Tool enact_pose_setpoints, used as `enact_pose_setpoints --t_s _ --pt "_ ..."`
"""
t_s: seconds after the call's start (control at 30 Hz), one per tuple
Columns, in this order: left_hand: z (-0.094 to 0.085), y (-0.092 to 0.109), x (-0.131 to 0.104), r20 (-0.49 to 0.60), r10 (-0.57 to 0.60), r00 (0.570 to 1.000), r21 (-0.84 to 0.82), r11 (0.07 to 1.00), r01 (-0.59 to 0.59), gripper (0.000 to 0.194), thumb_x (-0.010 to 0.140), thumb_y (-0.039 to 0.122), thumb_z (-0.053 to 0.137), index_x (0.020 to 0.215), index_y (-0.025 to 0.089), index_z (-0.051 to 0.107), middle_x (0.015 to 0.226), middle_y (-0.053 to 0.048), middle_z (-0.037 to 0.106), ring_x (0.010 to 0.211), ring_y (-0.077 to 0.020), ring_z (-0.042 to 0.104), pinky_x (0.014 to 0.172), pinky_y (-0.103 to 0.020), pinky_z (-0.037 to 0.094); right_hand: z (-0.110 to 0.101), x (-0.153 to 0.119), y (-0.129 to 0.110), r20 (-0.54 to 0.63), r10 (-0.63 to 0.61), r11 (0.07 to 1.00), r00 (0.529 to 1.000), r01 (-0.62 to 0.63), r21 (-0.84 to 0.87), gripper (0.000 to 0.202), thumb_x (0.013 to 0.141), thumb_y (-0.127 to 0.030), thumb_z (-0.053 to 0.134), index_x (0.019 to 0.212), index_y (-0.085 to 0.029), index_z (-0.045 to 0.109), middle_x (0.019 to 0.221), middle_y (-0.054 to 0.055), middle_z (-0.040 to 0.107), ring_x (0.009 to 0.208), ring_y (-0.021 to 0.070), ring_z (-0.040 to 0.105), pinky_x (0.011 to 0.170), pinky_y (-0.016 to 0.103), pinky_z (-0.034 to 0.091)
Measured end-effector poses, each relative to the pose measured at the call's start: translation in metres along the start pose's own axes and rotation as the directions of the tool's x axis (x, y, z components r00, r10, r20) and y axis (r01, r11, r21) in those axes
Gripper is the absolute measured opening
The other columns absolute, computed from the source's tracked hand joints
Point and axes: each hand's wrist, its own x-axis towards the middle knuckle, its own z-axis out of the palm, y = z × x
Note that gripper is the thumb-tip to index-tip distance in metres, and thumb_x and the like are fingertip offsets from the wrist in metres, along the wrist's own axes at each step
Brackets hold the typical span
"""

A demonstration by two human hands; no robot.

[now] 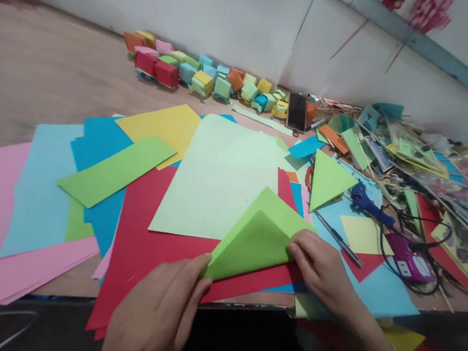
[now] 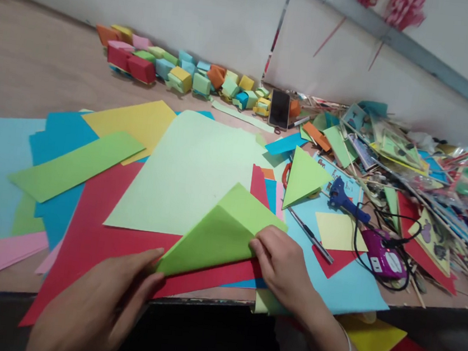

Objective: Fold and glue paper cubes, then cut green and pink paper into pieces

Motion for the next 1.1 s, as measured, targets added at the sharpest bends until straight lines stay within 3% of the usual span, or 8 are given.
enact_pose_setpoints --t_s 0.3,0.57,0.8,1.1 --pt "-0.007 -0.008 -0.002 0.007 -0.02 1.0 -0.059 0.998 0.02 0.012 0.095 0.023 0.056 0.099 0.019 0.067 0.085 -0.001 0.074 0.074 -0.017 0.067 0.074 -0.029 0.05 0.017 0.004 -0.006 -0.092 -0.012 0.961 0.996 -0.013 -0.275 0.028 0.096 -0.019 0.042 0.068 -0.022 0.043 0.071 0.001 0.048 0.064 0.0148 0.047 0.06 0.027 0.037" --pt "-0.005 -0.003 0.001 0.0 -0.05 0.999 -0.109 0.993 0.049 0.019 0.097 0.017 0.048 0.088 0.02 0.065 0.08 -0.001 0.069 0.072 -0.0168 0.062 0.073 -0.031 0.046 0.022 0.002 -0.007 -0.107 -0.002 0.96 0.994 -0.028 -0.28 0.028 0.093 -0.016 0.042 0.066 -0.023 0.038 0.07 0.0 0.044 0.063 0.015 0.046 0.058 0.028 0.036" --pt "-0.002 -0.007 -0.002 0.015 -0.037 0.999 -0.079 0.996 0.038 0.022 0.097 0.02 0.047 0.089 0.021 0.067 0.081 -0.001 0.07 0.074 -0.0174 0.064 0.072 -0.031 0.047 0.024 0.002 -0.008 -0.121 -0.005 0.95 0.993 -0.033 -0.312 0.028 0.092 -0.016 0.043 0.066 -0.023 0.038 0.07 0.001 0.044 0.064 0.0158 0.046 0.059 0.029 0.036" --pt "-0.001 -0.014 -0.008 0.052 0.018 0.998 -0.099 0.995 -0.013 0.019 0.095 0.018 0.049 0.093 0.023 0.068 0.083 -0.001 0.071 0.075 -0.0167 0.066 0.071 -0.029 0.049 0.025 0.003 -0.008 -0.052 -0.011 0.916 0.999 -0.011 -0.4 0.026 0.093 -0.017 0.042 0.068 -0.022 0.041 0.072 0.001 0.045 0.066 0.0163 0.047 0.059 0.028 0.034"
